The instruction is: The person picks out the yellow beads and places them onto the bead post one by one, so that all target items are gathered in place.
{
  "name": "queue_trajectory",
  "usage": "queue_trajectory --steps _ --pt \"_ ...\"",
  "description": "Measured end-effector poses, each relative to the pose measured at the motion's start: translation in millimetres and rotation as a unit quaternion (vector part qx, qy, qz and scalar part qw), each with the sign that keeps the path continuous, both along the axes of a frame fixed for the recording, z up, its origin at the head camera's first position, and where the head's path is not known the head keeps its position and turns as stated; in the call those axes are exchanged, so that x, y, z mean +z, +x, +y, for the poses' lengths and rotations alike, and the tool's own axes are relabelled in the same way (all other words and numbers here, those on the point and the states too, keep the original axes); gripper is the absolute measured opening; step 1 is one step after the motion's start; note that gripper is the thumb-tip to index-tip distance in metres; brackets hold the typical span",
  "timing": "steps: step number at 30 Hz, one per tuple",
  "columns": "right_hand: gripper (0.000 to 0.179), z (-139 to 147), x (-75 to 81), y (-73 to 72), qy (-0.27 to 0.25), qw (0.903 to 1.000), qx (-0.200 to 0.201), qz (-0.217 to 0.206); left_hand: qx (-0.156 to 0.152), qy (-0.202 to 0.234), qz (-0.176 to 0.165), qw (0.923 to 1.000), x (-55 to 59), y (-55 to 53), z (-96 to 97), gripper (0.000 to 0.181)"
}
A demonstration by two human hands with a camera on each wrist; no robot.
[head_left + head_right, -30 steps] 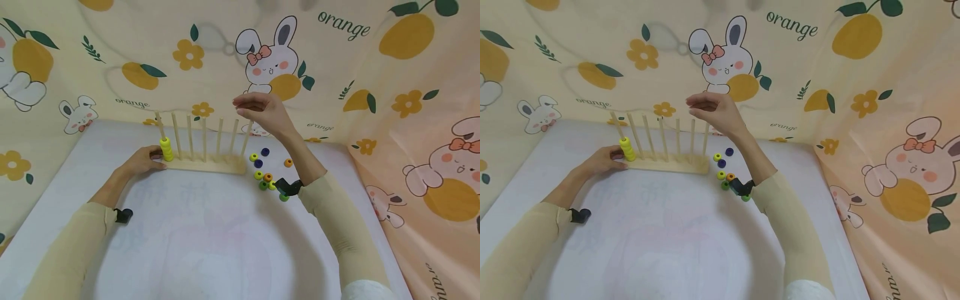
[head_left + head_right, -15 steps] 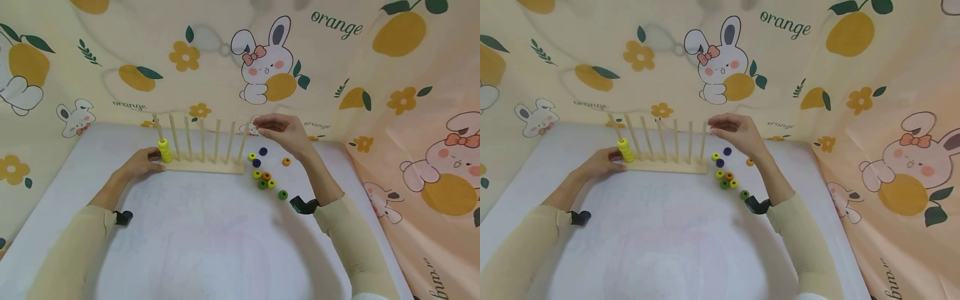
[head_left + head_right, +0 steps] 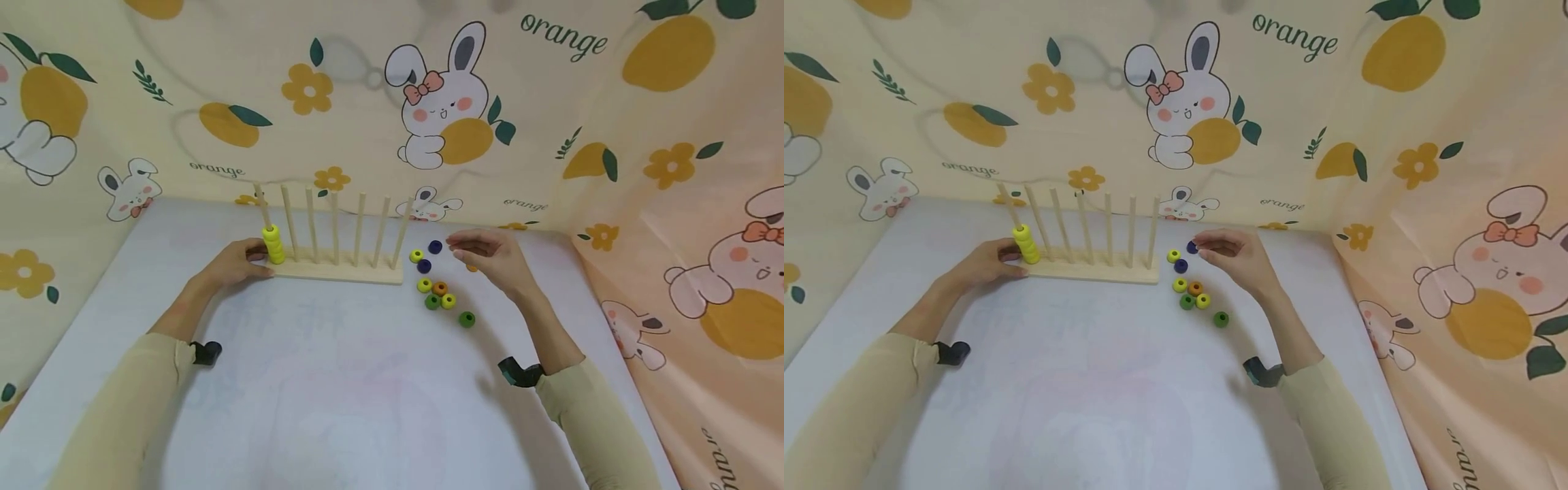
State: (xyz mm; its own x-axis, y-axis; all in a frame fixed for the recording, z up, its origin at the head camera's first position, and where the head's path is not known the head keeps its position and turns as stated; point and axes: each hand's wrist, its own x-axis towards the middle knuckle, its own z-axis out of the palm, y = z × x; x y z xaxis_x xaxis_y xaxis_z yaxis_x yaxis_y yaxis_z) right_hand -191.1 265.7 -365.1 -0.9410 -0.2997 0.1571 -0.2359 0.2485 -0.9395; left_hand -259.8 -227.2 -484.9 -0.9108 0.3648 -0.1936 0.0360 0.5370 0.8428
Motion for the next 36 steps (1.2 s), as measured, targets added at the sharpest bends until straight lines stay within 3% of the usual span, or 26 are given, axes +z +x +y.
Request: queue_trajectory --steps 12,23,29,36 --pt "0.029 26 -41.8 16.9 0.02 0.9991 -0.03 -0.02 0.002 -0.01 0.005 0.9999 0.4 1.9 -0.5 0.071" --pt "0.027 30 -88.7 34.3 0.057 0.9958 -0.062 -0.036 0.004 -0.01 -0.003 0.9999 -0.6 -1.3 0.2 0.071" --pt "0.035 28 -100.8 40.9 0.071 0.9917 -0.076 -0.075 0.004 -0.006 -0.004 1.0 -0.4 -0.7 -0.9 0.072" --pt "0.038 25 -113.5 44.3 0.105 0.9876 -0.091 -0.072 0.006 -0.01 -0.003 0.9999 -1.4 -0.5 -0.2 0.073"
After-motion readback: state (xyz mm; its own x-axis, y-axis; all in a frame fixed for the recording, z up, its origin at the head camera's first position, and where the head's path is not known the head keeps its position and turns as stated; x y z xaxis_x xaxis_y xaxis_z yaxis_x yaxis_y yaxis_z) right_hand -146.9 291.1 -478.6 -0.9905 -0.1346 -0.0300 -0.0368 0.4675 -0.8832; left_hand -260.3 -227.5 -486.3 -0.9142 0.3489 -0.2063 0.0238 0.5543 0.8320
